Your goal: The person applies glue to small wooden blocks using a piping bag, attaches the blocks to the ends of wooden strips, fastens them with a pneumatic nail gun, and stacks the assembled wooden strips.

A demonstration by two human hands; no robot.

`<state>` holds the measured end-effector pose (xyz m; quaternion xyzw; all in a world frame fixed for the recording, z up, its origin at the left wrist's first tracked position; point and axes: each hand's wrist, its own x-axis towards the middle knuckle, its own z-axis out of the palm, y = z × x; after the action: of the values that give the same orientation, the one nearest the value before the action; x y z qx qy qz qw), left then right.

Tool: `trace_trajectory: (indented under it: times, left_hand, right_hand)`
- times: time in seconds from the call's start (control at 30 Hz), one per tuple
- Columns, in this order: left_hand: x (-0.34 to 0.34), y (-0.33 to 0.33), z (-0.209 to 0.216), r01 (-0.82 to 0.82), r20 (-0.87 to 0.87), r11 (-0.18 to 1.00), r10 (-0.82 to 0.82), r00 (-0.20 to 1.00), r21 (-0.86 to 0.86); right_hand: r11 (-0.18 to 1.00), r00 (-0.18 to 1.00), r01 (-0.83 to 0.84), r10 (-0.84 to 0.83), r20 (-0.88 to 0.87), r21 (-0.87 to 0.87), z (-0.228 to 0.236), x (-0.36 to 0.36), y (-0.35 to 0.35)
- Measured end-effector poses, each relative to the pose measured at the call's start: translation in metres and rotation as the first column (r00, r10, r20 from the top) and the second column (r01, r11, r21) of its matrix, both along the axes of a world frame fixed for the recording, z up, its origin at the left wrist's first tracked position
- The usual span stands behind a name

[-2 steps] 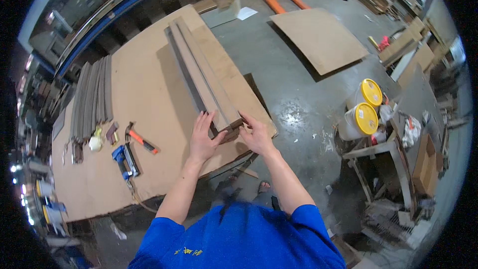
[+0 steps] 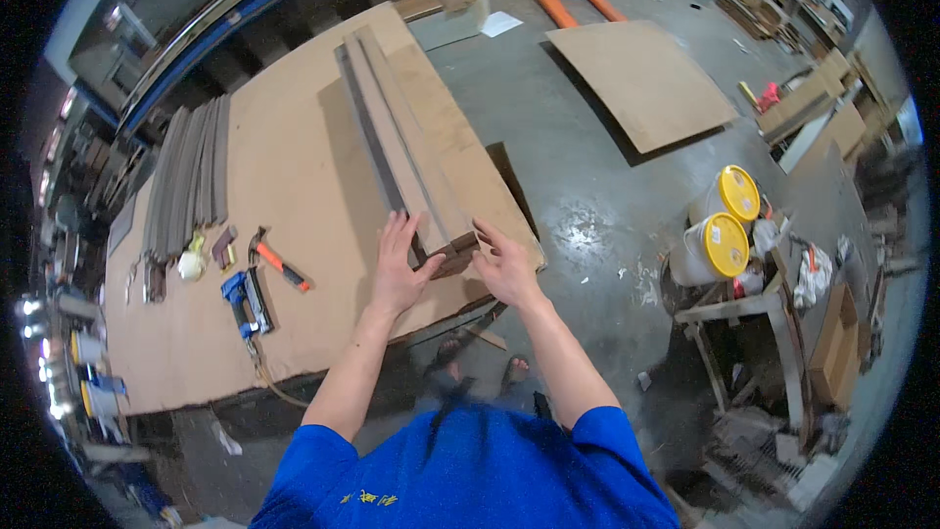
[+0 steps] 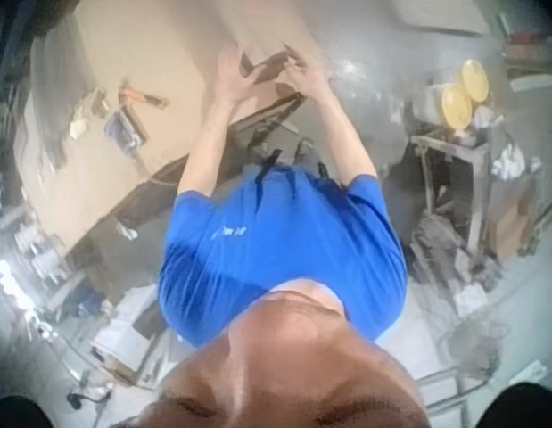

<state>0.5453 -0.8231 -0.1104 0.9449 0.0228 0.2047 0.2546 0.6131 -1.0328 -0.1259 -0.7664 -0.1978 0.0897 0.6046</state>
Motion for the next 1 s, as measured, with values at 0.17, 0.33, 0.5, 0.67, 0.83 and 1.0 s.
trace_trajectory:
  times: [0.17, 0.33, 0.5, 0.67, 0.83, 1.0]
  left_hand:
    - [-0.053, -0.028, 0.033, -0.169, 0.082, 0.985, 0.172, 0.982, -0.047]
    - [-0.185, -0.075, 0.027, -0.113, -0.494, 0.697, -0.375, 0.784, -0.708]
    - [-0.295, -0.095, 0.020, -0.024, -0.225, 0.254, -0.805, 0.549, -0.967]
    - [-0.353, -0.092, 0.016, -0.153, -0.235, 0.178, -0.695, 0.680, -0.972]
    - [-0.401, -0.073, 0.019, -0.212, -0.284, 0.219, -0.389, 0.876, -0.952]
    - [-0.486, -0.064, 0.017, -0.195, -0.241, 0.208, -0.229, 0.943, -0.959]
  right_hand:
    - [0.987, 0.961, 0.101, -0.065, -0.268, 0.125, -0.035, -0.024, -0.043]
    - [0.966, 0.884, -0.110, -0.012, -0.467, -0.234, -0.139, -0.122, -0.125]
    - [0.746, 0.678, -0.639, 0.434, -0.593, -0.185, -0.164, -0.236, -0.152]
    - [0.606, 0.683, -0.727, 0.589, -0.432, -0.322, -0.127, -0.238, -0.073]
    - [0.811, 0.812, -0.580, 0.583, 0.018, -0.080, 0.047, -0.218, 0.046]
    - [0.615, 0.632, -0.700, 0.299, 0.715, 0.362, 0.240, -0.277, 0.098]
